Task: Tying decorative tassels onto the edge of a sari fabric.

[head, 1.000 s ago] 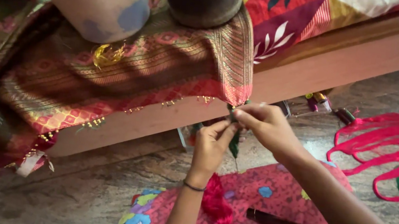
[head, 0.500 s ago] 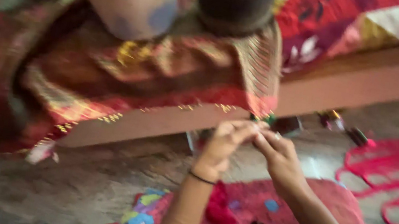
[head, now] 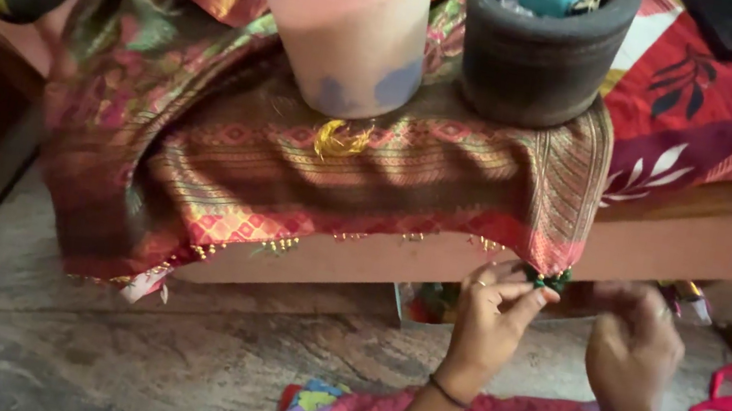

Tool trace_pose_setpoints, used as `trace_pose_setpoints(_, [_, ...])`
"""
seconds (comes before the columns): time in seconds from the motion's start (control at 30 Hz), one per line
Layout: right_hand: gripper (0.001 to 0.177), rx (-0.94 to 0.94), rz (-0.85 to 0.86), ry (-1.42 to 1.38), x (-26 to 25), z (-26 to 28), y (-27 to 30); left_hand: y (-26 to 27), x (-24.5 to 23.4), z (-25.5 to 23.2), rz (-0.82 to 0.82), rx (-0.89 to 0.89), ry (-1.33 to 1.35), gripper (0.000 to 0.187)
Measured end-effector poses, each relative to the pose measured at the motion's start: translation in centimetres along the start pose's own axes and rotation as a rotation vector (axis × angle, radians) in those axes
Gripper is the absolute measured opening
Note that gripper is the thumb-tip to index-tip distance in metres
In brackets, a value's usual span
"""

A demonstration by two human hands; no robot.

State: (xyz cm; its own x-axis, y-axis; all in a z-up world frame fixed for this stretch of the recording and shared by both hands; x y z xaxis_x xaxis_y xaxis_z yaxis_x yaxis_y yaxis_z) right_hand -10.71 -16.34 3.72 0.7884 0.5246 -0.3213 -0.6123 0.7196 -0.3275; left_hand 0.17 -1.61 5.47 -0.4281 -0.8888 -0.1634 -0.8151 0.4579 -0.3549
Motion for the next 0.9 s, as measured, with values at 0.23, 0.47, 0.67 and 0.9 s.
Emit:
trace_pose_setpoints(0.23, [0.019, -0.615, 0.028, -0.062, 7.4, 21.1, -4.8, -0.1, -0.9, 2.2, -0.107, 0.009, -0.359, 0.026])
trace_pose_setpoints(0.47, [0.015, -0.917, 0.111, 0.024, 17.3, 25.9, -6.1, 1.0, -1.7, 2.0, -0.142, 0.235, -0.458, 0.034])
trace_pose_setpoints(0.67, [0.009, -0.962, -0.003, 0.199, 15.3, 26.0, -5.5, 0.9, -2.0, 3.4, -0.104, 0.159, -0.508, 0.036])
trace_pose_setpoints(0.9, [0.016, -1.007, 0.189, 0.092, 17.7, 27.4, -6.3, 0.6, -1.1, 2.2, -0.095, 0.133, -0.433, 0.037])
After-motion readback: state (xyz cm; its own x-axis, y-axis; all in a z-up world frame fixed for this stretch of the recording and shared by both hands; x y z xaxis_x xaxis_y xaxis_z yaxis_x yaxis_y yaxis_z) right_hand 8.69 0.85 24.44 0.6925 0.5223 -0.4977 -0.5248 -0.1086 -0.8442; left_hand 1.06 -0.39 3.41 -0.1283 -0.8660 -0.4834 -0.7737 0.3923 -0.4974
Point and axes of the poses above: each hand's wrist, its own y-axis away from the middle knuckle, its own x-axis out of the palm, z = x × y, the point moved 7 cm from there along -y, towards the middle knuckle, and after that the axes turned 3 degrees about -x, right-handed, at the moved point
